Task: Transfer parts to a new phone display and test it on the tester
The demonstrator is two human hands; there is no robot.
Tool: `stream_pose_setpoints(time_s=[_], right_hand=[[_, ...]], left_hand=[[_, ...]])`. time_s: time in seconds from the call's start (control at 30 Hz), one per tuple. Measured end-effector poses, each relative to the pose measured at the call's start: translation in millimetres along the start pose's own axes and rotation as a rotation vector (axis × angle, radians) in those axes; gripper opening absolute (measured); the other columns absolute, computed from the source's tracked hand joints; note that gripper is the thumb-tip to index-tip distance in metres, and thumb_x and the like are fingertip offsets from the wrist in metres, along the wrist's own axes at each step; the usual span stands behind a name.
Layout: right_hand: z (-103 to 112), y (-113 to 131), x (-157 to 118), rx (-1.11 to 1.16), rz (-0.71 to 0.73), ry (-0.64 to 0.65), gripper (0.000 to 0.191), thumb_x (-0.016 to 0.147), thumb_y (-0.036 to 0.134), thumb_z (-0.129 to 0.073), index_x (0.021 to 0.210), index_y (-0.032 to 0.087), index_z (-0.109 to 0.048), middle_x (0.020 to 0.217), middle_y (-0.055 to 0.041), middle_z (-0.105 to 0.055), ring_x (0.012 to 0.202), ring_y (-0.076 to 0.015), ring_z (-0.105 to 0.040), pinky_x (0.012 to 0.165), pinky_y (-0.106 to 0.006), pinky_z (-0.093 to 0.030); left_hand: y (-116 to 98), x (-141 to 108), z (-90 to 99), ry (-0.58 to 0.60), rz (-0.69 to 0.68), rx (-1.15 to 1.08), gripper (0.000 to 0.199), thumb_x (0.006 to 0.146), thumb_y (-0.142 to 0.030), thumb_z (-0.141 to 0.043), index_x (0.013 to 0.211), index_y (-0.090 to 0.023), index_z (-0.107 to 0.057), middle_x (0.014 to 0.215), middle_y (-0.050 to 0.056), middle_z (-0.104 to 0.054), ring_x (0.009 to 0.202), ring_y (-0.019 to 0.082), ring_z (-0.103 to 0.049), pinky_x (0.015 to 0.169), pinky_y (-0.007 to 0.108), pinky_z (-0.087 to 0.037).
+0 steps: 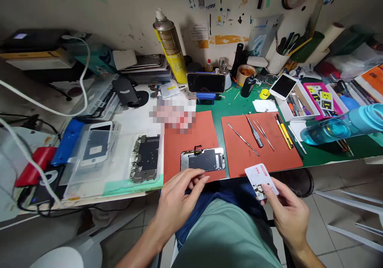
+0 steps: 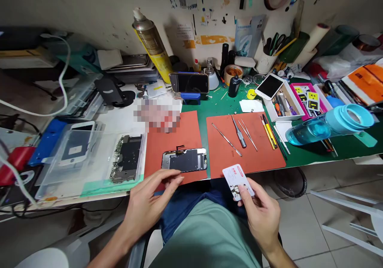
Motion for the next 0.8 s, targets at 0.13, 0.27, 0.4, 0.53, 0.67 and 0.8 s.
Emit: stream_pose_setpoints(time_s=[0.13, 0.27, 0.4, 0.53, 0.67, 0.8], right_hand=[[-32, -16, 3, 0.304, -0.447, 0.183, 0.044, 0.093, 0.051, -0.081, 0.121, 0.017, -0.081, 0.084, -0.0059, -0.081, 0.054, -0.0175, -0.069, 0.052, -0.028, -0.061], [-44, -15, 16, 0.298, -0.519, 0.184, 0.050, 0.089, 0.057, -0.082, 0.119, 0.017, -0.082, 0.085, -0.0071, -0.081, 0.056, -0.0171, -0.068, 0.053, -0.028, -0.061], [-49, -10, 27, 0.269, -0.572, 0.200, 0.054, 0.086, 0.062, -0.080, 0.115, 0.017, -0.082, 0.081, -0.0070, -0.081, 0.054, -0.0195, -0.070, 0.051, -0.029, -0.061], [-53, -3, 37, 0.196, -0.556, 0.237, 0.048, 0.088, 0.063, -0.076, 0.108, 0.019, -0.080, 0.070, -0.0040, -0.077, 0.055, -0.0199, -0.070, 0.053, -0.026, -0.060], [-58, -3, 41, 0.193, -0.557, 0.253, 0.047, 0.093, 0.062, -0.073, 0.115, 0.021, -0.075, 0.069, -0.0016, -0.077, 0.056, -0.0191, -0.071, 0.054, -0.024, -0.060], [-62, -4, 40, 0.273, -0.508, 0.238, 0.058, 0.096, 0.060, -0.070, 0.139, 0.022, -0.064, 0.082, -0.0030, -0.082, 0.064, -0.0220, -0.077, 0.059, -0.028, -0.065]], left_hand=[[-7, 28, 1.5, 0.273, -0.356, 0.320, 0.034, 0.103, -0.032, -0.072, 0.133, -0.019, -0.066, 0.135, 0.015, -0.073, 0.131, 0.032, -0.065, 0.110, 0.051, -0.056], [-1, 53, -15.6, 0.484, -0.343, 0.433, 0.059, 0.100, -0.047, -0.073, 0.146, -0.016, -0.056, 0.155, 0.021, -0.058, 0.147, 0.039, -0.051, 0.119, 0.061, -0.049], [1, 67, -32.2, 0.587, -0.302, 0.450, 0.069, 0.094, -0.044, -0.081, 0.149, -0.015, -0.051, 0.150, 0.021, -0.059, 0.140, 0.040, -0.055, 0.116, 0.059, -0.050], [3, 76, -40.0, 0.679, -0.262, 0.457, 0.071, 0.090, -0.038, -0.086, 0.148, -0.019, -0.050, 0.142, 0.017, -0.061, 0.130, 0.038, -0.059, 0.110, 0.055, -0.053], [3, 87, -42.7, 0.786, -0.248, 0.454, 0.074, 0.088, -0.030, -0.087, 0.150, -0.020, -0.047, 0.140, 0.015, -0.061, 0.128, 0.036, -0.058, 0.109, 0.052, -0.053], [-1, 95, -46.2, 0.825, -0.270, 0.495, 0.072, 0.086, -0.024, -0.084, 0.149, -0.019, -0.050, 0.132, 0.013, -0.063, 0.123, 0.034, -0.059, 0.105, 0.048, -0.054]])
Point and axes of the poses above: each hand's wrist, its own x-axis towards the middle knuckle, its own z-axis out of the back of the hand, y = z × x, the point moved 6 cm from there along x, towards the middle knuckle
